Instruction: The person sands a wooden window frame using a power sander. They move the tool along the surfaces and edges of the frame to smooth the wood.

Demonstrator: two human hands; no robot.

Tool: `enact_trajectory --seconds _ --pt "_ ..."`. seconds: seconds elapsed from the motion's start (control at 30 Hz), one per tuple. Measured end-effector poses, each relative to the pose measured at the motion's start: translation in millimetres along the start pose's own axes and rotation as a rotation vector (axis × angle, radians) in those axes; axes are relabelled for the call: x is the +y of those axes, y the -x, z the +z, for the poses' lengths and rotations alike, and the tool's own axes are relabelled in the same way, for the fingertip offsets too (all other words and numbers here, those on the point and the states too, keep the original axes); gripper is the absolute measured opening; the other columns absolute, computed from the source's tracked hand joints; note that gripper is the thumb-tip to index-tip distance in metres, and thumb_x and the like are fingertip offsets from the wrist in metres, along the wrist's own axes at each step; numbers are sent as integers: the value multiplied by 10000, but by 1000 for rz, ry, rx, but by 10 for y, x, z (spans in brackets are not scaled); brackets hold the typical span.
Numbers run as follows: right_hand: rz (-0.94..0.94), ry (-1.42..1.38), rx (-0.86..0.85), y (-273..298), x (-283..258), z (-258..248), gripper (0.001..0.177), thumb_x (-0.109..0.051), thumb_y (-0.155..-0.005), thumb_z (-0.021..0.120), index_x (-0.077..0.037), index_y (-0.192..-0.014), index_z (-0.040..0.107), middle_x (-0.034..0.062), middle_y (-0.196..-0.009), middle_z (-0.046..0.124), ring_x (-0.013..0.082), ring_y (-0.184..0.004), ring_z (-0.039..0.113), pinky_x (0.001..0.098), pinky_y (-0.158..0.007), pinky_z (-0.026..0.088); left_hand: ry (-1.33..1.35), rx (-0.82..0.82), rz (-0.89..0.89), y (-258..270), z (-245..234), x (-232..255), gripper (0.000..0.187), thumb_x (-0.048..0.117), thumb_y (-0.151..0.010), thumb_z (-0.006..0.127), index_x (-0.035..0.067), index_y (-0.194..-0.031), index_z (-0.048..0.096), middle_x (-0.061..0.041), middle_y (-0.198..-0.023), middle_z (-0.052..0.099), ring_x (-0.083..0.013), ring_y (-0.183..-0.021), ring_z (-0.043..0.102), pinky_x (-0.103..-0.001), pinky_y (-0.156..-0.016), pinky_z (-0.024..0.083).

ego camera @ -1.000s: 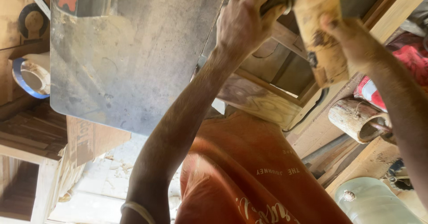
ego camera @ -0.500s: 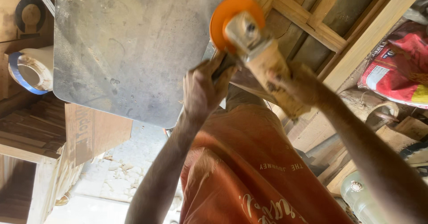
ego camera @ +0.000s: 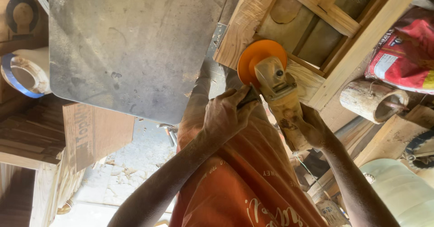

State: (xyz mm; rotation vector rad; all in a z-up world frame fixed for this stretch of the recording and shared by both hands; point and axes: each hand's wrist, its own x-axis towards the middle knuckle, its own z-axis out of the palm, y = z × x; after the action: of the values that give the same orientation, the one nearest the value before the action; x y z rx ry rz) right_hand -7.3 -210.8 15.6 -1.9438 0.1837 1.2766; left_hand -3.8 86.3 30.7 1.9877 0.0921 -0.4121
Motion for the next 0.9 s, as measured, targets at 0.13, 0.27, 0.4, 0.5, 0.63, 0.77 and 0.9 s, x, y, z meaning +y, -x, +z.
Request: enact_trajectory --seconds 0.13,0.27,0.4,0.5,0.63,0.77,0.9 --pt "-35 -122 14 235 516 116 713 -584 -1018 359 47 -1292 545 247 -1142 715 328 -1005 733 457 -914 616 -73 -8 90 37 182 60 462 321 -927 754 5 -1262 711 -125 -895 747 -244 -645 709 -375 -565 593" --pt "140 -428 23 509 1017 196 710 -591 -1050 321 59 -1241 536 282 -1084 676 393 -960 699 526 -923 606 -118 -204 145 -72 622 52 437 324 -930 727 -3 -1218 697 -131 -887 726 -203 -606 691 -358 -542 591" --pt "151 -429 207 721 1040 147 792 -647 -979 293 28 -1312 537 269 -1181 705 360 -1066 731 531 -969 593 -203 -410 146 -307 1045 185 347 355 -1021 665 41 -1165 703 -118 -848 727 -190 -631 693 -360 -560 592" --pt "144 -520 282 687 794 114 818 -667 -987 297 34 -1354 504 253 -1239 675 338 -1103 702 529 -994 563 -191 -213 263 -412 1072 289 356 366 -940 709 72 -1139 730 -113 -807 731 -196 -692 694 -372 -617 581" --pt "182 -523 206 456 459 115 782 -647 -990 292 12 -1346 516 246 -1091 715 369 -980 743 522 -903 632 -203 -308 120 -406 703 195 343 386 -1025 646 69 -1134 717 -123 -921 720 -199 -691 699 -343 -545 601" --pt "149 -278 148 15 37 239 672 -550 -1047 403 3 -1383 583 235 -1036 712 441 -803 623 605 -721 568 -267 -143 6 -217 -17 2 452 413 -978 685 80 -1283 689 -180 -977 728 -235 -689 719 -341 -522 604" --pt "-212 -69 166 -287 -534 391 662 -570 -1044 464 7 -1343 588 179 -1160 737 276 -1040 705 446 -941 558 -126 19 15 -198 -567 -118 384 343 -954 721 84 -1237 717 -105 -1013 778 -201 -735 764 -336 -610 637"
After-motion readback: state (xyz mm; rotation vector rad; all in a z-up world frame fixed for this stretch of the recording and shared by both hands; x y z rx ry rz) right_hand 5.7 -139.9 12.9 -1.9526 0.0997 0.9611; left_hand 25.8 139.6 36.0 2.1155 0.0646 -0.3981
